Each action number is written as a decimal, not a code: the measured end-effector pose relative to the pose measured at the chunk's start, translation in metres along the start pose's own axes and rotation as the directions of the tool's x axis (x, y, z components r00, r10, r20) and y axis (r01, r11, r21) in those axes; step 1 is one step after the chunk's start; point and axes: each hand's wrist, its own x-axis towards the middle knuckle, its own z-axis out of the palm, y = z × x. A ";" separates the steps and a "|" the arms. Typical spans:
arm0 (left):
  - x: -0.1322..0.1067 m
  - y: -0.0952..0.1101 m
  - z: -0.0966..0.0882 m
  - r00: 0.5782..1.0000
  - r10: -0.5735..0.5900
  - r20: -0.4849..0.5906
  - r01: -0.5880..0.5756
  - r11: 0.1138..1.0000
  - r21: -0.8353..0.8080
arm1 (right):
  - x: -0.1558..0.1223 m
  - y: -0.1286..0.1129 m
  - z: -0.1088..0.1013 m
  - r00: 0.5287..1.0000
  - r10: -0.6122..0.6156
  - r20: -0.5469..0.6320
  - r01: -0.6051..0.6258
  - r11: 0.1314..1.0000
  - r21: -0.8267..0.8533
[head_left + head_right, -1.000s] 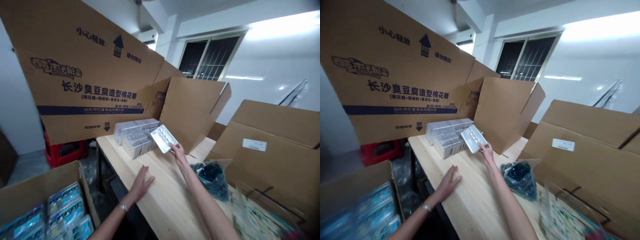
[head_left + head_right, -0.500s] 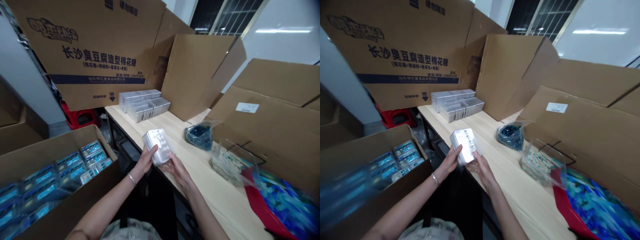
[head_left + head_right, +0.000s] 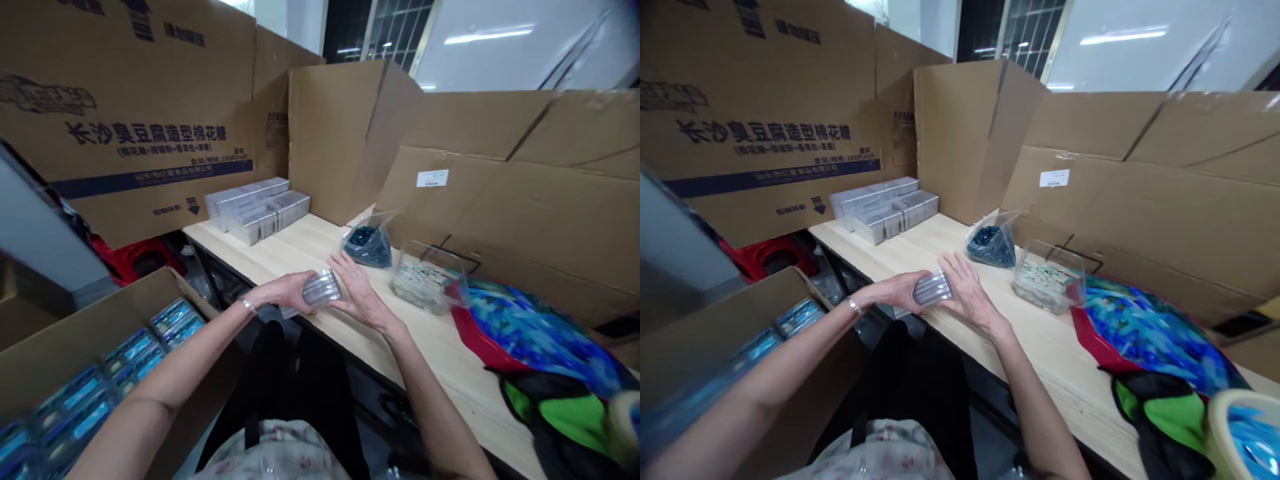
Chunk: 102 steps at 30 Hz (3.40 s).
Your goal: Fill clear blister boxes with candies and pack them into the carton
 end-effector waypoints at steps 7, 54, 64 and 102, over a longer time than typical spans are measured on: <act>0.013 0.002 0.003 0.987 0.136 -0.084 -0.110 0.960 0.259 | -0.021 -0.008 0.028 0.904 0.427 -0.022 -0.425 0.892 -0.154; -0.002 0.008 0.054 0.915 -0.368 -0.167 0.134 0.664 -0.735 | -0.006 0.000 0.062 0.720 0.558 0.414 -0.392 -0.166 0.905; -0.001 0.009 0.054 0.918 -0.359 -0.167 0.129 0.670 -0.731 | -0.005 0.001 0.061 0.729 0.551 0.406 -0.380 -0.167 0.910; -0.011 -0.007 0.055 0.835 -0.445 -0.323 0.080 0.679 -0.730 | 0.052 0.048 -0.009 0.855 0.509 0.103 -0.478 0.694 0.538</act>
